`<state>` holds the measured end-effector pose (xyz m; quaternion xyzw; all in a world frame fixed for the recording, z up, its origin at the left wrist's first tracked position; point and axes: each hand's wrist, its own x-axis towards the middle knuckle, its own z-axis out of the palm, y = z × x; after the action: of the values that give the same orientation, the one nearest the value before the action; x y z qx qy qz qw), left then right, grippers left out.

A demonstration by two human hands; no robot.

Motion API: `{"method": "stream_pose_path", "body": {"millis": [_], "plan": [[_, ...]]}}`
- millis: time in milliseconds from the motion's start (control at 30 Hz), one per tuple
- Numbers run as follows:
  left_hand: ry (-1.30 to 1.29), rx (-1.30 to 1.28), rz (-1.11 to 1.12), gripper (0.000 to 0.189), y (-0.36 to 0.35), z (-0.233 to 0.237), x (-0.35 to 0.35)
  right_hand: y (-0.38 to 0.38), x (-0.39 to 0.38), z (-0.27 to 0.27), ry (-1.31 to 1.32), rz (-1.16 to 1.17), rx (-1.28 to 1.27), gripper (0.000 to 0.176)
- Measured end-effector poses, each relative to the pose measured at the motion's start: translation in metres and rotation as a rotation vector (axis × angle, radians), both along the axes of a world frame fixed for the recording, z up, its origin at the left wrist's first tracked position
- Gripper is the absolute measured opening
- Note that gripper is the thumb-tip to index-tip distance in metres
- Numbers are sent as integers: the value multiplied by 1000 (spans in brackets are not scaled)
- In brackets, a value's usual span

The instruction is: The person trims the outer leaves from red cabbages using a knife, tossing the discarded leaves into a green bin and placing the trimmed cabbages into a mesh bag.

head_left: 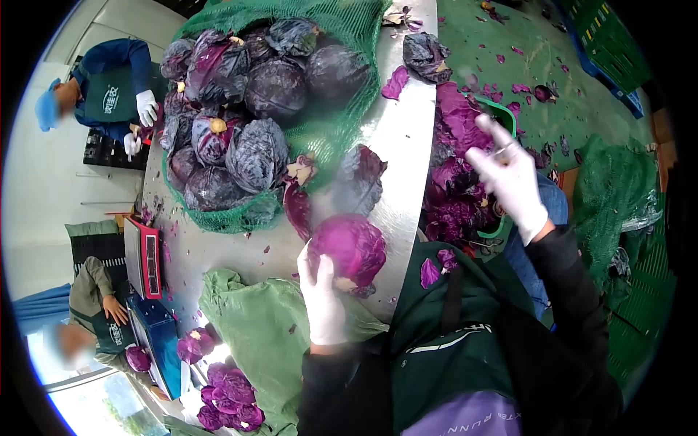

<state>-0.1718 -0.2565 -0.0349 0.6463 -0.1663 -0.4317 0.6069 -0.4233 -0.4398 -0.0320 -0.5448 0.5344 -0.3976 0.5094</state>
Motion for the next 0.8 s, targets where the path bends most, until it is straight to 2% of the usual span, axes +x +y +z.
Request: {"method": "stream_pose_path", "body": {"millis": [67,100,167,233,267,367,400,433,500,567,633,667,767,800], "plan": [[84,19,37,47,-3,10,-8,26,19,-5,19,204,-106,45],[224,-23,47,48,-3,9,-9,40,29,-8,30,346,-159,43],[502,-111,70,50,-5,5,-12,60,42,4,84,545,14,44],[503,-104,101,53,-10,10,-20,78,55,-17,-117,490,-12,45],[506,-98,106,53,-8,7,-21,81,57,-19,-118,457,-45,46],[479,-92,68,51,-7,1,-21,77,52,-15,-92,468,64,46],[463,-93,50,50,-6,0,-20,80,55,-17,-169,441,54,47],[444,-94,33,49,-5,0,-20,81,55,-16,-125,431,12,48],[-9,-25,-30,45,-5,-4,-31,83,56,-10,-38,416,-74,50],[-130,27,-60,42,-12,7,-44,83,56,-9,-48,357,-22,52],[-197,100,-134,46,-10,7,-53,85,51,-16,-111,290,88,53],[-294,93,-175,50,-10,5,-54,84,45,-20,0,344,121,55],[-659,83,-297,61,-13,4,-56,91,41,-25,-228,261,246,59],[-775,42,-311,61,-16,4,-58,93,36,-30,-113,282,243,61]]}}
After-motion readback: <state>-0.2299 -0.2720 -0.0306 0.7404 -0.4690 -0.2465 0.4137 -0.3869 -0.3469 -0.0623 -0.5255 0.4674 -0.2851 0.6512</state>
